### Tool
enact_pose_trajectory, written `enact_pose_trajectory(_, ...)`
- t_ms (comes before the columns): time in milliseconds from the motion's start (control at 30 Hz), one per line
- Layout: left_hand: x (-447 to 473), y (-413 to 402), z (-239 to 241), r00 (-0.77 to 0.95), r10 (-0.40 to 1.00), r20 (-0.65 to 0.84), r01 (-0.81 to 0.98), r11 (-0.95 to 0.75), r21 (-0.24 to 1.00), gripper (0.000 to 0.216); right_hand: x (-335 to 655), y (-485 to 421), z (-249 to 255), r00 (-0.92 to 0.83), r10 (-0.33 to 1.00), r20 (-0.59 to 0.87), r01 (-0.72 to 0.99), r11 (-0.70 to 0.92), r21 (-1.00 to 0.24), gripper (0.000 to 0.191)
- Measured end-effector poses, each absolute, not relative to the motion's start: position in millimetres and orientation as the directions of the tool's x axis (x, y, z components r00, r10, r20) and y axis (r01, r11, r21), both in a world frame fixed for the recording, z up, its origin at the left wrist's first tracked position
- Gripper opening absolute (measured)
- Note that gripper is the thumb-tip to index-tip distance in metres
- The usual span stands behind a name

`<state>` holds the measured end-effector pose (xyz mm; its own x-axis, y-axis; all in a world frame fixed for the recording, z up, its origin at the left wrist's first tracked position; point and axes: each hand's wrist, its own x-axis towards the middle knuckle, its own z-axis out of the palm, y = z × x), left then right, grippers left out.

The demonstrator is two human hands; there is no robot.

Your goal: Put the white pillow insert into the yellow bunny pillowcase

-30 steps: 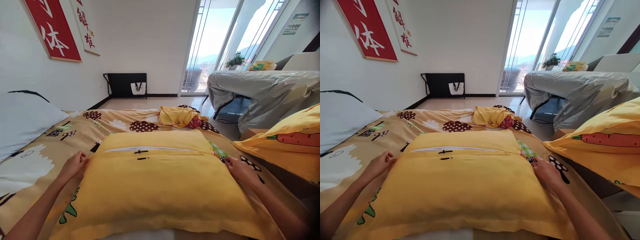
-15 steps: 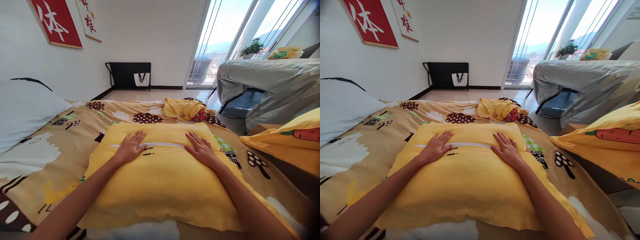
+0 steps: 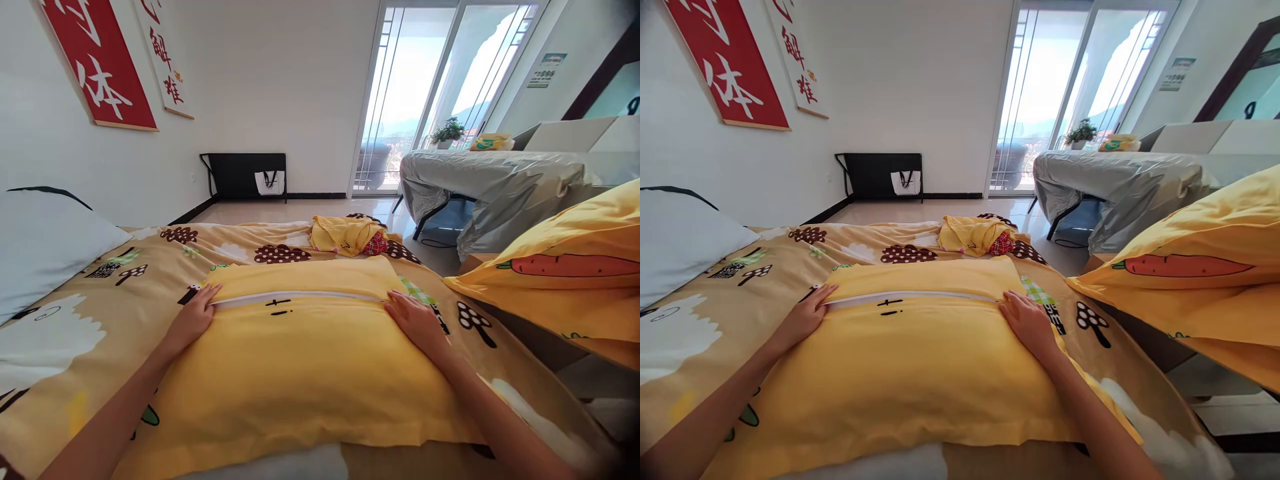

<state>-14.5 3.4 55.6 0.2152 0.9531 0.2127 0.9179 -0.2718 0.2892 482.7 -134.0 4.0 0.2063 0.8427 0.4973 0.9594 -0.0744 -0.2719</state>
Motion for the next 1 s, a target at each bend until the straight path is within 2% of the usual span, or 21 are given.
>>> enact_pose_trajectory(100, -15, -9, 63, 0.155, 0.956, 0.247, 0.938, -0.221, 0.265, 0.052, 484, -158, -7, 0.111, 0.840, 0.531, 0.979, -0.002, -0.202, 0.045)
enact_pose_trajectory(233, -19, -20, 63, 0.046, 0.949, 0.311, 0.974, -0.112, 0.198, 0.043, 491, -184, -20, 0.053, 0.857, 0.513, 0.984, 0.043, -0.174, 0.048)
enact_pose_trajectory(333, -24, -20, 56, 0.112, 0.898, 0.425, 0.961, -0.207, 0.186, 0.043, 494, -190, -24, 0.051, 0.853, 0.520, 0.985, 0.042, -0.166, 0.048)
enact_pose_trajectory(500, -31, -24, 55, 0.202, 0.878, 0.435, 0.914, -0.328, 0.239, 0.043, 496, -188, -25, 0.024, 0.833, 0.553, 0.986, 0.071, -0.150, 0.048)
enact_pose_trajectory(633, -6, -43, 63, 0.340, 0.791, 0.508, 0.846, -0.493, 0.201, 0.036, 488, -179, -10, 0.032, 0.768, 0.640, 0.994, 0.045, -0.104, 0.043)
enact_pose_trajectory(700, 23, -50, 69, 0.470, 0.735, 0.490, 0.762, -0.617, 0.195, 0.033, 473, -168, 9, -0.007, 0.762, 0.648, 0.989, 0.103, -0.110, 0.039)
enact_pose_trajectory(800, 74, -52, 79, 0.617, 0.668, 0.416, 0.646, -0.732, 0.216, 0.031, 438, -146, 43, -0.132, 0.828, 0.545, 0.947, 0.268, -0.178, 0.034)
enact_pose_trajectory(900, 108, -43, 89, 0.665, 0.665, 0.339, 0.629, -0.744, 0.226, 0.022, 409, -123, 68, -0.179, 0.890, 0.419, 0.914, 0.308, -0.265, 0.030)
enact_pose_trajectory(1000, 113, -34, 97, 0.691, 0.682, 0.239, 0.607, -0.727, 0.320, 0.013, 398, -110, 77, -0.191, 0.924, 0.331, 0.894, 0.303, -0.330, 0.024)
